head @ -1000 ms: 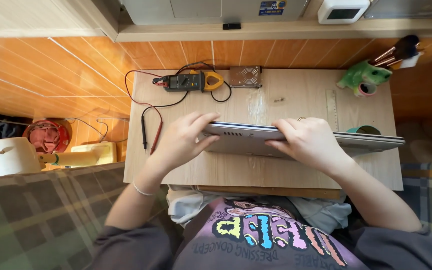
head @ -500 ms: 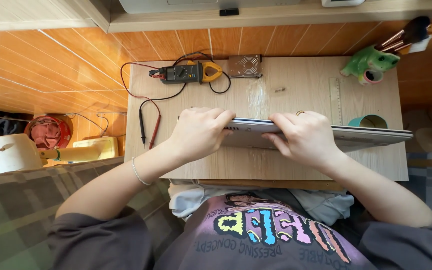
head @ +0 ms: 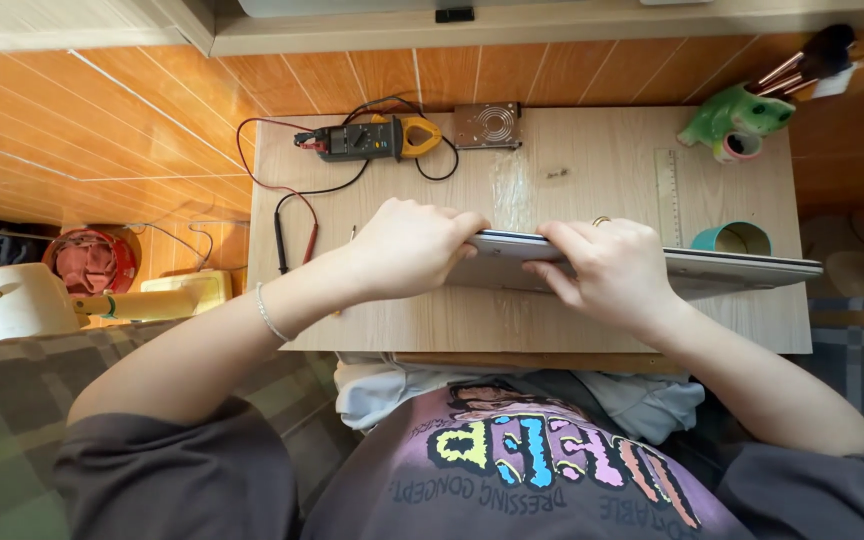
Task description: Disassembling a laptop to check internal components and then reassembling the back cover.
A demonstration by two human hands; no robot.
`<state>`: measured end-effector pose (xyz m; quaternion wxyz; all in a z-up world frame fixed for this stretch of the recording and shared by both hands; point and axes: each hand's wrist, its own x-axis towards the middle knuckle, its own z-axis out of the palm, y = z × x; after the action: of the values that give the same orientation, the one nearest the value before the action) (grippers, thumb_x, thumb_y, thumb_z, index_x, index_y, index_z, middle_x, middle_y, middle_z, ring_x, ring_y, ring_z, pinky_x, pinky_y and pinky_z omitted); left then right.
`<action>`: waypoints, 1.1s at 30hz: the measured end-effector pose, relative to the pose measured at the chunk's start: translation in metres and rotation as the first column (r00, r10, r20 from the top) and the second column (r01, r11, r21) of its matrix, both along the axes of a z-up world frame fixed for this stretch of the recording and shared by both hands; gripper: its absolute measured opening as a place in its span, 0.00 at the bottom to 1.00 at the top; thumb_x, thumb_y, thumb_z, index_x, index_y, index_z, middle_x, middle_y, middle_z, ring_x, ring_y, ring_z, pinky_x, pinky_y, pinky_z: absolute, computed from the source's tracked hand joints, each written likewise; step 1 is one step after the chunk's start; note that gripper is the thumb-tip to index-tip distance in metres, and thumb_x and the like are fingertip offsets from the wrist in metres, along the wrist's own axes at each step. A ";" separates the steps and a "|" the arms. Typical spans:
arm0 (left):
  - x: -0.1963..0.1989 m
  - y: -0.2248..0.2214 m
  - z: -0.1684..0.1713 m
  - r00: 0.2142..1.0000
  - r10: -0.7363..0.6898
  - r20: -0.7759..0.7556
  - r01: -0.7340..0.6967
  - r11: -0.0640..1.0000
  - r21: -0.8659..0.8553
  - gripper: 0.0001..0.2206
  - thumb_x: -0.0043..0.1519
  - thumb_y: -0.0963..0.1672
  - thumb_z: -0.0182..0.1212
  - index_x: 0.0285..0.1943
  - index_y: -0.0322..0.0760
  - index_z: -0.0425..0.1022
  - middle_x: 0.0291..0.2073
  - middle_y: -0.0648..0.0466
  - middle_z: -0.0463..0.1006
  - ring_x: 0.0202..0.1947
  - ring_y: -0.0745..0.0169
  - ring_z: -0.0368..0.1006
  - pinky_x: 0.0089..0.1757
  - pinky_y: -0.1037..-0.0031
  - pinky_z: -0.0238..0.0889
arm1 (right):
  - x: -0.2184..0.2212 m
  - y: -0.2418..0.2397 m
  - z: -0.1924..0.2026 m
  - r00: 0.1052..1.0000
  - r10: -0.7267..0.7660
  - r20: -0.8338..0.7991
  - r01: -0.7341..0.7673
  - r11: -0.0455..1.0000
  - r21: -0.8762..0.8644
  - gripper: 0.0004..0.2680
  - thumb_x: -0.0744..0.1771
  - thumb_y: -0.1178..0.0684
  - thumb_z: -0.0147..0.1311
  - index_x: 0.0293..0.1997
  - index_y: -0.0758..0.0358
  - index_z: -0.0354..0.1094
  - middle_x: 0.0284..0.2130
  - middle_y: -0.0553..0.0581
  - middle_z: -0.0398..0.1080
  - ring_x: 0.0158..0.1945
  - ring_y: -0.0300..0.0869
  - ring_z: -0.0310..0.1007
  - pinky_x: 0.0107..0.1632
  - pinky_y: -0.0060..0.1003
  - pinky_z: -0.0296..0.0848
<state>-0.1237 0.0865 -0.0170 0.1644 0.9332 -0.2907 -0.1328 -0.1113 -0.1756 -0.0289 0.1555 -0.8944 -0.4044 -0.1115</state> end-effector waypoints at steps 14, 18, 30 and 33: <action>-0.001 0.003 0.000 0.998 0.040 0.050 -0.034 0.993 -0.112 0.13 0.64 0.48 0.57 0.55 0.45 0.75 0.36 0.47 0.82 0.37 0.41 0.78 0.36 0.51 0.69 | 0.007 0.013 0.001 0.978 0.105 -0.181 -0.111 0.994 -0.024 0.12 0.66 0.48 0.60 0.51 0.61 0.72 0.35 0.59 0.77 0.35 0.53 0.79 0.37 0.46 0.75; 0.005 -0.008 0.004 0.994 -0.002 -0.108 -0.013 0.990 -0.140 0.16 0.65 0.48 0.55 0.61 0.46 0.73 0.35 0.43 0.82 0.37 0.37 0.77 0.38 0.49 0.68 | 0.003 0.019 0.010 0.942 0.019 -0.336 -0.037 0.998 -0.050 0.12 0.64 0.49 0.60 0.51 0.59 0.75 0.32 0.58 0.79 0.34 0.53 0.79 0.37 0.46 0.75; 0.001 -0.024 -0.010 1.000 0.006 -0.023 -0.007 0.999 -0.039 0.13 0.65 0.48 0.57 0.51 0.36 0.75 0.32 0.41 0.81 0.34 0.37 0.78 0.37 0.50 0.70 | -0.006 0.018 0.001 0.979 0.019 -0.204 0.001 0.995 0.095 0.11 0.63 0.51 0.63 0.48 0.59 0.76 0.35 0.60 0.78 0.33 0.53 0.78 0.36 0.44 0.75; -0.003 -0.025 -0.011 0.999 0.026 0.031 -0.023 0.996 -0.089 0.12 0.62 0.47 0.58 0.50 0.38 0.76 0.32 0.43 0.82 0.33 0.37 0.79 0.36 0.50 0.70 | -0.008 0.018 0.001 0.982 0.009 -0.187 0.008 0.995 0.095 0.11 0.63 0.51 0.63 0.47 0.59 0.76 0.35 0.59 0.78 0.34 0.53 0.78 0.36 0.44 0.75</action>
<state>-0.1267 0.0614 -0.0283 0.2026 0.9305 -0.2873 -0.1027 -0.1190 -0.1579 -0.0283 0.2352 -0.8924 -0.3824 -0.0461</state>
